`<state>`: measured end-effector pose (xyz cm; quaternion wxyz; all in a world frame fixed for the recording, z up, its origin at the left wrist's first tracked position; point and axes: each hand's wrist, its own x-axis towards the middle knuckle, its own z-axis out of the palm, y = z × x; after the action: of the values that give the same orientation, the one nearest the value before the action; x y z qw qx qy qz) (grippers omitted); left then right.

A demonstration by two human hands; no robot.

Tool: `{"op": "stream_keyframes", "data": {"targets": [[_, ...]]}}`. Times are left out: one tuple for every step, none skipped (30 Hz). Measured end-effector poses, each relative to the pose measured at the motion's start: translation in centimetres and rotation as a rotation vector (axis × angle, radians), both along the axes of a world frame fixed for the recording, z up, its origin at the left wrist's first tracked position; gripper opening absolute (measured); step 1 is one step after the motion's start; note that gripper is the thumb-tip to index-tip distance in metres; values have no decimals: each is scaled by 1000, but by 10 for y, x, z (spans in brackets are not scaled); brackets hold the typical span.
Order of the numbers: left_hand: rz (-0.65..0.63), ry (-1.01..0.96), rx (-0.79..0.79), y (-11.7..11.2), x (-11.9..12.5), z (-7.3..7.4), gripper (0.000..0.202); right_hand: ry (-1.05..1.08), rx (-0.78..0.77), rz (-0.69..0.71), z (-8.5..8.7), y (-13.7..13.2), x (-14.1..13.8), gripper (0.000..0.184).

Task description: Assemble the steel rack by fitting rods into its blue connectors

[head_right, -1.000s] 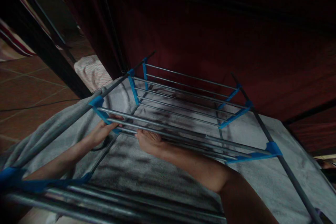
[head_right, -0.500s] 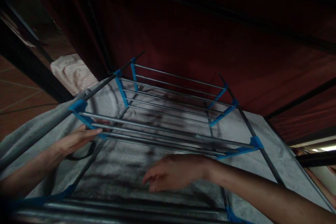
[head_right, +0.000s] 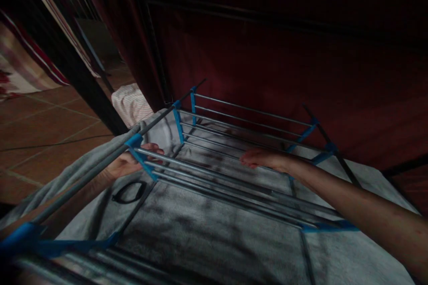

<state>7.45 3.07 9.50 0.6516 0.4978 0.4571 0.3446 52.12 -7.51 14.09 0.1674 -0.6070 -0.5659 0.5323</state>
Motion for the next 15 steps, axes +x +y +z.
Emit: {"op": "stream_keyframes", "data": {"targets": [[-55,-94,-41,3,-2,-1,59,-73,18,64,-14,13,-8,36],[-115,-171,-85,6,-4,-3,56,-155,44,126,-26,25,-18,32],[-168,-214,-121,9,-6,-5,55,-231,74,179,-37,37,-29,30],[-208,-212,-143,12,-8,-8,55,-288,97,217,-47,47,-41,29],[-247,-183,-155,14,-10,-11,55,-329,124,244,-55,57,-53,30],[-285,-145,-161,16,-11,-14,57,-363,163,263,-62,65,-64,32],[-323,-108,-159,17,-11,-17,58,-395,213,279,-67,73,-75,34],[-353,-75,-152,17,-12,-21,59,-433,278,297,-72,79,-85,35],[-375,-40,-142,18,-11,-25,59,-483,346,315,-75,85,-95,36],[-393,-2,-135,20,-11,-29,57,-534,407,329,-77,89,-105,37],[-407,36,-128,23,-10,-34,56,-574,448,336,-78,93,-114,36],[-416,72,-120,28,-8,-38,54,-597,463,338,-78,95,-124,34],[-417,105,-111,35,-6,-42,53,-605,461,342,-76,97,-133,31],[-410,128,-98,45,-4,-45,51,-602,456,349,-74,98,-142,28],[-398,139,-82,56,-1,-48,49,-592,455,361,-71,99,-150,26]]}}
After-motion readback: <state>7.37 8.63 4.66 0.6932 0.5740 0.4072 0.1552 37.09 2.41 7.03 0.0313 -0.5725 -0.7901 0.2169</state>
